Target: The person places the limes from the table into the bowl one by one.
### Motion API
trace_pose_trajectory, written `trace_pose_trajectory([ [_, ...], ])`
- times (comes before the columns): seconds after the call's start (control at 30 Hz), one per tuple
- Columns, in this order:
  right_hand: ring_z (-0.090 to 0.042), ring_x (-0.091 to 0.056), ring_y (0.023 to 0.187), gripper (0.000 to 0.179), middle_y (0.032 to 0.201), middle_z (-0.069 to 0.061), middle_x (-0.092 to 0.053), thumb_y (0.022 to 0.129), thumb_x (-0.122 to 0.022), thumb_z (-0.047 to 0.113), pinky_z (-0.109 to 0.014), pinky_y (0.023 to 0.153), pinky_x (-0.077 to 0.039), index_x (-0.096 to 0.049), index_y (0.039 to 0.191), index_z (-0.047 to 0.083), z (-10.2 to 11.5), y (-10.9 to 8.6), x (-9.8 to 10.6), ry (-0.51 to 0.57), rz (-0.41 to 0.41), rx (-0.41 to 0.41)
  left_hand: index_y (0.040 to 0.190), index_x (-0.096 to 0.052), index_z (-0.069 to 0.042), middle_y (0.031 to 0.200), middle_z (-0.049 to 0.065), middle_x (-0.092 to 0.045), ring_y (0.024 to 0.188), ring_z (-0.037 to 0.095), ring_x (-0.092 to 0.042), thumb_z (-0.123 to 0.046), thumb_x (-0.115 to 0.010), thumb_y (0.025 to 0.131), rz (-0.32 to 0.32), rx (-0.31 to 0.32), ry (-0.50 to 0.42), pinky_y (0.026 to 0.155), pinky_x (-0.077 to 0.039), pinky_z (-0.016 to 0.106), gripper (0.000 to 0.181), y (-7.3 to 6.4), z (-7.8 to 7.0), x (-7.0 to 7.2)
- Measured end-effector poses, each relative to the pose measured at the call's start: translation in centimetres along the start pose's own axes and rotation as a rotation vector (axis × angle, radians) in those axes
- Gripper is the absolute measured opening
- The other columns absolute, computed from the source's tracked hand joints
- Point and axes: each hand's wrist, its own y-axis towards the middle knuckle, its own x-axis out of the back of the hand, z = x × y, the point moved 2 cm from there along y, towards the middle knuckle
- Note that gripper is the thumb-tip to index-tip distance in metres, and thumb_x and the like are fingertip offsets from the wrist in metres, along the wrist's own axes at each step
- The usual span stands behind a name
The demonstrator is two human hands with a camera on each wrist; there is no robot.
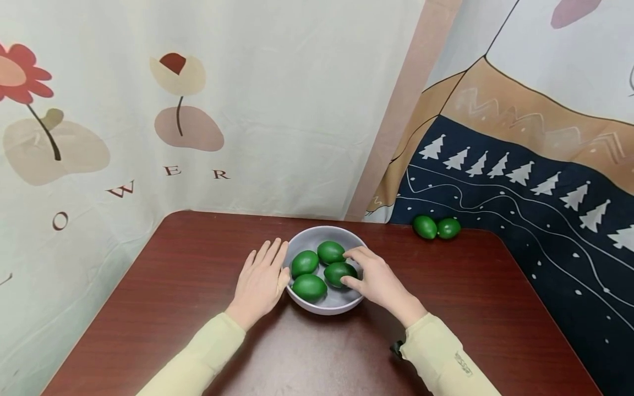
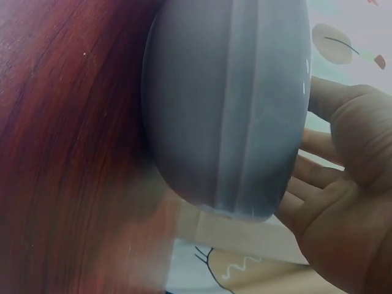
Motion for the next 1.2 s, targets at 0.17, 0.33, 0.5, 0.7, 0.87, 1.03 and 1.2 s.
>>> trace_pose_trajectory([
  [0.17, -0.025, -0.065, 0.112, 0.046, 0.126, -0.006, -0.066, 0.084, -0.086, 0.018, -0.043, 0.095, -0.058, -0.068, 0.125, 0.006, -0.6, -0.4, 0.6, 0.029, -0.098, 0.035, 0.156, -0.045, -0.006, 0.159, 0.015, -0.046, 0.148, 0.038, -0.041, -0.031, -0.05, 0.104, 0.001, -0.001, 0.004, 0.121, -0.03, 0.058, 0.058, 0.0, 0.0, 0.0],
  [0.33, -0.024, -0.065, 0.116, 0.048, 0.129, -0.006, -0.065, 0.084, -0.086, 0.016, -0.041, 0.094, -0.058, -0.068, 0.127, 0.004, -1.3, -0.8, 1.1, 0.056, -0.187, 0.066, 0.157, -0.044, -0.007, 0.16, 0.014, -0.045, 0.149, 0.037, -0.038, -0.031, -0.05, 0.104, 0.012, 0.009, -0.001, 0.121, -0.029, 0.057, 0.058, 0.1, 0.1, 0.0],
  [0.5, -0.026, -0.067, 0.11, 0.05, 0.129, -0.008, -0.066, 0.083, -0.086, 0.011, -0.044, 0.087, -0.059, -0.068, 0.129, 0.004, -1.8, -1.1, 1.8, 0.093, -0.259, 0.092, 0.157, -0.045, -0.007, 0.16, 0.014, -0.045, 0.149, 0.037, -0.038, -0.031, -0.05, 0.104, 0.012, 0.006, 0.002, 0.121, -0.029, 0.057, 0.058, 0.1, 0.1, -0.1],
  [0.7, -0.03, -0.067, 0.115, 0.054, 0.131, -0.01, -0.064, 0.085, -0.085, 0.011, -0.049, 0.093, -0.059, -0.065, 0.134, 0.006, -2.8, -1.5, 2.5, 0.142, -0.276, 0.024, 0.157, -0.044, -0.007, 0.159, 0.014, -0.046, 0.149, 0.037, -0.039, -0.031, -0.049, 0.104, 0.011, 0.004, 0.006, 0.121, -0.029, 0.057, 0.058, 0.1, 0.1, -0.1],
  [0.87, -0.032, -0.065, 0.118, 0.054, 0.133, -0.014, -0.064, 0.087, -0.083, 0.01, -0.052, 0.096, -0.057, -0.063, 0.136, 0.003, -3.7, -1.7, 3.1, 0.146, -0.296, -0.028, 0.157, -0.044, -0.007, 0.159, 0.014, -0.046, 0.149, 0.037, -0.039, -0.031, -0.05, 0.104, 0.007, 0.002, 0.0, 0.121, -0.03, 0.058, 0.058, 0.1, 0.1, -0.1],
  [1.03, -0.034, -0.066, 0.115, 0.052, 0.131, -0.017, -0.064, 0.087, -0.081, 0.006, -0.053, 0.095, -0.057, -0.064, 0.135, 0.0, -4.5, -2.1, 3.3, 0.111, -0.37, -0.037, 0.157, -0.043, -0.007, 0.16, 0.014, -0.045, 0.15, 0.037, -0.038, -0.031, -0.05, 0.104, 0.015, 0.007, -0.008, 0.122, -0.029, 0.057, 0.059, 0.1, 0.1, -0.1],
  [1.2, -0.035, -0.066, 0.115, 0.051, 0.131, -0.019, -0.064, 0.086, -0.081, 0.004, -0.051, 0.097, -0.055, -0.064, 0.134, -0.001, -5.5, -2.3, 3.7, 0.126, -0.437, -0.05, 0.157, -0.044, -0.007, 0.16, 0.014, -0.045, 0.149, 0.037, -0.039, -0.031, -0.049, 0.104, 0.012, 0.009, -0.009, 0.122, -0.029, 0.057, 0.059, 0.1, 0.1, -0.1],
])
